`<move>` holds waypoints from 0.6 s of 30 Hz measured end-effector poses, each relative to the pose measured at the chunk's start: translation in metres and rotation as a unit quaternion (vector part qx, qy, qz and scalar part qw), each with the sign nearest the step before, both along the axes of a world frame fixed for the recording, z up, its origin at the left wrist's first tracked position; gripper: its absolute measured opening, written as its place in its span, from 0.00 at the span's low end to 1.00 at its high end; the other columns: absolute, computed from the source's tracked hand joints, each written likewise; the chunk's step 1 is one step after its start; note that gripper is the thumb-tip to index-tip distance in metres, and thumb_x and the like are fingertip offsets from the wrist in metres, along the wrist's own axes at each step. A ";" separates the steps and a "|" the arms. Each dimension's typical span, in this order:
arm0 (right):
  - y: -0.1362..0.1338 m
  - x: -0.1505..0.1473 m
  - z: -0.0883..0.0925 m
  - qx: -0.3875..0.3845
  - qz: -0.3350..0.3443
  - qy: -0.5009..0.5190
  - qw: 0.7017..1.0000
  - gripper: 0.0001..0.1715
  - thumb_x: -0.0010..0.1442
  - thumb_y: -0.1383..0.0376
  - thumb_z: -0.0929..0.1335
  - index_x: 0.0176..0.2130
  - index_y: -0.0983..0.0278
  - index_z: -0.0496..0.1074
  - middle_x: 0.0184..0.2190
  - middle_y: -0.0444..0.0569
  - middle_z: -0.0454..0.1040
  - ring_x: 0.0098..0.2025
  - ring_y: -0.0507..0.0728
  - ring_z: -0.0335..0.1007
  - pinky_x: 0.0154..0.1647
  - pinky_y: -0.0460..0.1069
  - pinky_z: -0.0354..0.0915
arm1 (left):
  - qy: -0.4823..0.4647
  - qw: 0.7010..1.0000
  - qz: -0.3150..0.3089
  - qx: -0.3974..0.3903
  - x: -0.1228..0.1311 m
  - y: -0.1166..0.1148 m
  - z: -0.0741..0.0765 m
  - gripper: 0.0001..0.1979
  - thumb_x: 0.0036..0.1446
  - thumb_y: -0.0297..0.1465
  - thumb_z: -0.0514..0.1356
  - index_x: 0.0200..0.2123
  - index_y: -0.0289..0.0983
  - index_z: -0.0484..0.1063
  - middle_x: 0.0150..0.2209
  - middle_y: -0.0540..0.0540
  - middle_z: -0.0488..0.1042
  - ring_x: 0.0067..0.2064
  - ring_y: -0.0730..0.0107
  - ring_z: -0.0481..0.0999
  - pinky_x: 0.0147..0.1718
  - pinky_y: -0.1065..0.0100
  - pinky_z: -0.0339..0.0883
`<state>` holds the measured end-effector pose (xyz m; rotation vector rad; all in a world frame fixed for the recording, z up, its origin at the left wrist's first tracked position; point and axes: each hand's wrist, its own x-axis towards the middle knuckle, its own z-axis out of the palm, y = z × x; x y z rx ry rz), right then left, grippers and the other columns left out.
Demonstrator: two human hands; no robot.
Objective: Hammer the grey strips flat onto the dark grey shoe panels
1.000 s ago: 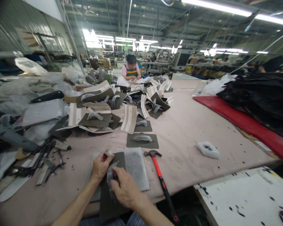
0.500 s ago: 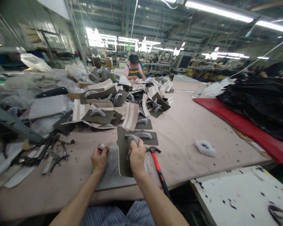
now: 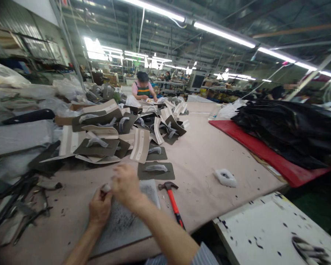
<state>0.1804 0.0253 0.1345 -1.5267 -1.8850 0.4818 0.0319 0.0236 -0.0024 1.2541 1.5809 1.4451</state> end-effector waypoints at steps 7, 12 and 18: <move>0.039 0.137 -0.027 -0.212 -0.159 -0.253 0.930 0.11 0.61 0.69 0.66 0.44 0.71 0.72 0.45 0.62 0.75 0.47 0.61 0.70 0.46 0.51 0.60 | 0.012 1.000 -0.003 -0.022 0.006 -0.004 0.009 0.17 0.51 0.40 0.63 0.41 0.36 0.73 0.30 0.45 0.79 0.32 0.62 0.80 0.33 0.69 0.73; 0.044 0.139 -0.021 -0.187 -0.160 -0.272 0.930 0.15 0.68 0.62 0.61 0.45 0.69 0.70 0.47 0.61 0.74 0.48 0.61 0.70 0.43 0.49 0.58 | -0.011 0.999 -0.013 -0.030 0.007 -0.006 0.011 0.15 0.52 0.39 0.62 0.40 0.36 0.71 0.33 0.45 0.79 0.34 0.64 0.80 0.36 0.69 0.74; -0.021 0.067 -0.012 -0.139 -0.125 -0.198 0.962 0.25 0.67 0.54 0.61 0.56 0.67 0.65 0.37 0.57 0.78 0.39 0.63 0.75 0.38 0.51 0.62 | -0.030 0.999 -0.003 -0.022 0.005 -0.006 0.007 0.16 0.54 0.41 0.63 0.39 0.35 0.72 0.33 0.45 0.79 0.36 0.66 0.80 0.37 0.69 0.72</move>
